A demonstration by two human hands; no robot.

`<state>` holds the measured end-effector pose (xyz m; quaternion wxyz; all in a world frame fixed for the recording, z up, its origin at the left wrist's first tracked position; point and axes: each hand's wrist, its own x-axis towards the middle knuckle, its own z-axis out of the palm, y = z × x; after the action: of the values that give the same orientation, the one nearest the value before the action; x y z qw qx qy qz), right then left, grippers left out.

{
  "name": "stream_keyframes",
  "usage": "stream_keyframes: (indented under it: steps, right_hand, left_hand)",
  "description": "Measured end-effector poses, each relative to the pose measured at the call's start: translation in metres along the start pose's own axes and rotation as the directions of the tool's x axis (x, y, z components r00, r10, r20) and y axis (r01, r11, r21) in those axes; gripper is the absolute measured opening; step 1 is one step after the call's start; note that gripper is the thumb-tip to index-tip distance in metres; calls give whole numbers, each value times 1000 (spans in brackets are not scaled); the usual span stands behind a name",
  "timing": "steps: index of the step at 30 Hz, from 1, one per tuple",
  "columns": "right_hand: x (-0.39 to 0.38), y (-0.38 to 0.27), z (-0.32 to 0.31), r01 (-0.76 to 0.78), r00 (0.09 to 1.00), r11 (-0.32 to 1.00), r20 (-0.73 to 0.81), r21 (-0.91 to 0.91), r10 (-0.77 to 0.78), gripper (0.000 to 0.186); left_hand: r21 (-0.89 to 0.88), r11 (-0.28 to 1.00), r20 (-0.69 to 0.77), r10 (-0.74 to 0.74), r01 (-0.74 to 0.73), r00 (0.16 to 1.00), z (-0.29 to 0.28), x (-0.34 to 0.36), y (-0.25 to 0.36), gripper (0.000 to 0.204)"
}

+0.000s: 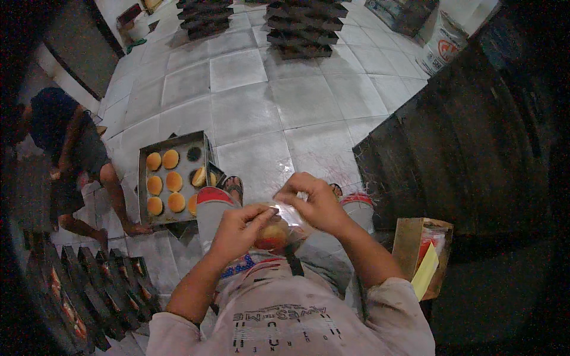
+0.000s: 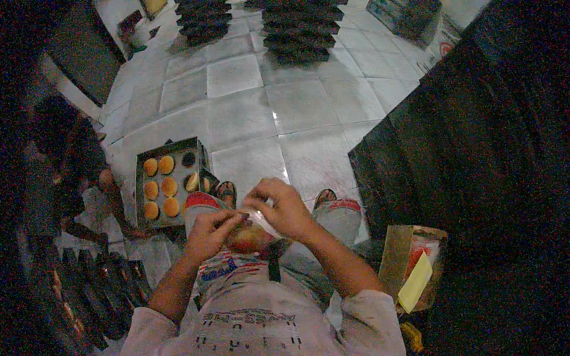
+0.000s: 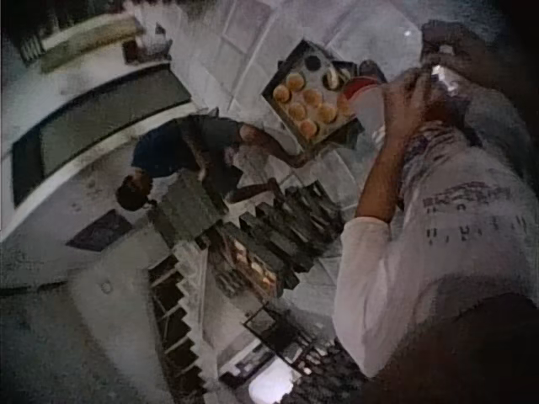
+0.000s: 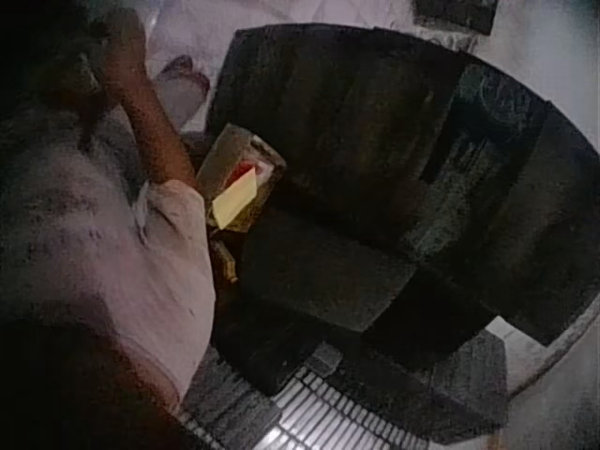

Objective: The person packages individual baked rolls by placing each one into a plastic bag, folding the bag closed, and securing it with tape.

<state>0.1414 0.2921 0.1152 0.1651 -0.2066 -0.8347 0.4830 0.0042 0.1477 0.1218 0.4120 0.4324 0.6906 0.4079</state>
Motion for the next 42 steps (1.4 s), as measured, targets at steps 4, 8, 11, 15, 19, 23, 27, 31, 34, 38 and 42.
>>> stream_keyframes:
  steps: [4, 8, 11, 15, 19, 23, 27, 31, 34, 38, 42]
  right_hand:
    - [-9, -2, 0, -98, 992, 970, -53, 225, 112, 17]
    - [-12, 6, 1, -121, 992, 973, -7, 195, 125, 20]
    - [-10, 14, -5, -331, 934, 847, 13, 416, 358, 26]
    - [-13, -4, 10, -313, 947, 750, 249, 583, 202, 43]
    - [-17, -6, 16, -306, 952, 770, 151, 560, 268, 29]
    - [-21, -2, 15, -236, 968, 888, 11, 393, 252, 15]
    - [-21, 48, -21, -303, 914, 840, -111, 451, 389, 18]
    - [-42, 111, -84, -604, 793, 797, -103, -12, 600, 16]
    - [-32, 103, -69, -432, 892, 827, -305, -360, 333, 22]
    - [12, 4, -6, -145, 989, 959, 35, 245, 141, 28]
    - [62, -8, 46, -141, 988, 913, -1, 384, 153, 18]
  left_hand:
    - [-34, 999, 21, 42, -42, 999, 2, 4, -12, 21]
    - [-5, 1000, 37, -2, 2, 999, 5, 3, -2, 20]
    - [-14, 999, 46, -36, 37, 998, -1, 2, 3, 18]
    - [148, 980, -14, 134, -131, 991, 4, 1, 5, 15]
    - [279, 911, -10, 318, -303, 948, 6, 5, 14, 15]
    - [176, 960, 28, 216, -217, 976, 11, 5, 1, 17]
    - [-54, 995, -25, 78, -79, 997, 3, -2, 1, 17]
    - [-640, 768, -220, -149, -27, 964, -13, -1, -12, 22]
    - [-800, 589, -323, -261, -115, 910, -12, -1, -17, 22]
    - [-823, 537, -374, -267, -185, 888, -3, -10, -31, 20]
    - [-707, 612, -611, -273, -356, 743, -23, -12, -16, 18]
